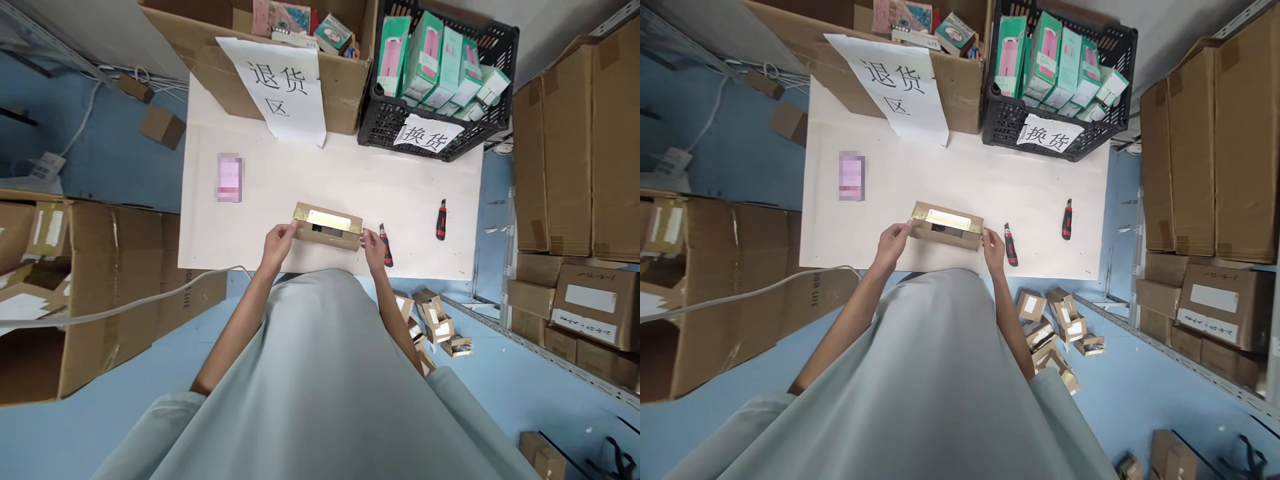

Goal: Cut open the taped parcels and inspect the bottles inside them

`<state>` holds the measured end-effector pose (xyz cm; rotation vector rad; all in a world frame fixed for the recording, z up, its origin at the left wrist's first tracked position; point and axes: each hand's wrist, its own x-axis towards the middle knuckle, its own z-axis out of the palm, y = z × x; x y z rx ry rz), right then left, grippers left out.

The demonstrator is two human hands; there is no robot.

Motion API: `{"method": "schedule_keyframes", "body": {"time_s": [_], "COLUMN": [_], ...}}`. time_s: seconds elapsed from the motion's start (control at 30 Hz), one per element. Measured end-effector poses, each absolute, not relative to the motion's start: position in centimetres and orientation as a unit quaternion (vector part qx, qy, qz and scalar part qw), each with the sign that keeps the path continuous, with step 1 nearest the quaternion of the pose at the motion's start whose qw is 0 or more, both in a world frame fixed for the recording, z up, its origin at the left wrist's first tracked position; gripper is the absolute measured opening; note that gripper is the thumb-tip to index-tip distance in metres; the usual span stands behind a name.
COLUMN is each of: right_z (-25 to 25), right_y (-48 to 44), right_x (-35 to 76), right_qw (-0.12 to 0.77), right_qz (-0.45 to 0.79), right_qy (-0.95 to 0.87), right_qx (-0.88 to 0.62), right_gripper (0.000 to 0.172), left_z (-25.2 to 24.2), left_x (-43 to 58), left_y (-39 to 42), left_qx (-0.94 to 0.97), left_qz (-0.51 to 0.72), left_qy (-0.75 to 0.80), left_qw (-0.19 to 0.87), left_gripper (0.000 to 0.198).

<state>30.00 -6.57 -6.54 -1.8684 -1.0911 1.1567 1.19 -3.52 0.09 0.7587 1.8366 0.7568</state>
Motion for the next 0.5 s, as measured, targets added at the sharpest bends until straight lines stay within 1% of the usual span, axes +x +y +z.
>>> {"method": "schedule_keyframes", "body": {"time_s": [0.07, 0.1, 0.17, 0.23, 0.27, 0.33, 0.4, 0.43, 0.5], "right_z": [-5.2, -4.7, -3.7, -3.2, -3.0, -2.8, -2.7, -2.8, -3.1], "right_y": [-6.3, -6.0, -5.2, -4.3, -3.9, -3.2, -2.8, -2.6, -2.1], "right_x": [30.4, 30.6, 30.9, 31.2, 31.4, 31.6, 31.7, 31.6, 31.3], "right_qw": [0.335, 0.321, 0.273, 0.219, 0.195, 0.168, 0.175, 0.186, 0.202], "right_qz": [0.425, 0.414, 0.393, 0.368, 0.356, 0.342, 0.344, 0.347, 0.352], "right_qy": [-0.468, -0.5, -0.569, -0.63, -0.653, -0.681, -0.682, -0.673, -0.641], "right_qx": [-0.699, -0.69, -0.669, -0.648, -0.639, -0.625, -0.621, -0.626, -0.651], "right_gripper": [0.062, 0.064, 0.065, 0.057, 0.052, 0.045, 0.043, 0.045, 0.052], "left_z": [0.1, 0.1, -0.1, -0.4, -0.6, -1.0, -1.6, -2.0, -2.9], "left_x": [1.1, 1.0, 0.9, 0.6, 0.4, -0.2, -0.9, -1.2, -1.5], "left_y": [-4.0, -4.2, -4.5, -4.7, -4.8, -5.1, -5.4, -5.5, -5.7], "left_qx": [0.314, 0.314, 0.312, 0.307, 0.306, 0.314, 0.339, 0.354, 0.378], "left_qz": [0.315, 0.316, 0.314, 0.308, 0.307, 0.312, 0.317, 0.314, 0.294], "left_qy": [0.747, 0.744, 0.737, 0.729, 0.723, 0.703, 0.679, 0.669, 0.661], "left_qw": [0.494, 0.499, 0.51, 0.528, 0.538, 0.557, 0.569, 0.574, 0.578], "left_gripper": [0.046, 0.045, 0.036, 0.026, 0.024, 0.026, 0.036, 0.046, 0.076]}}
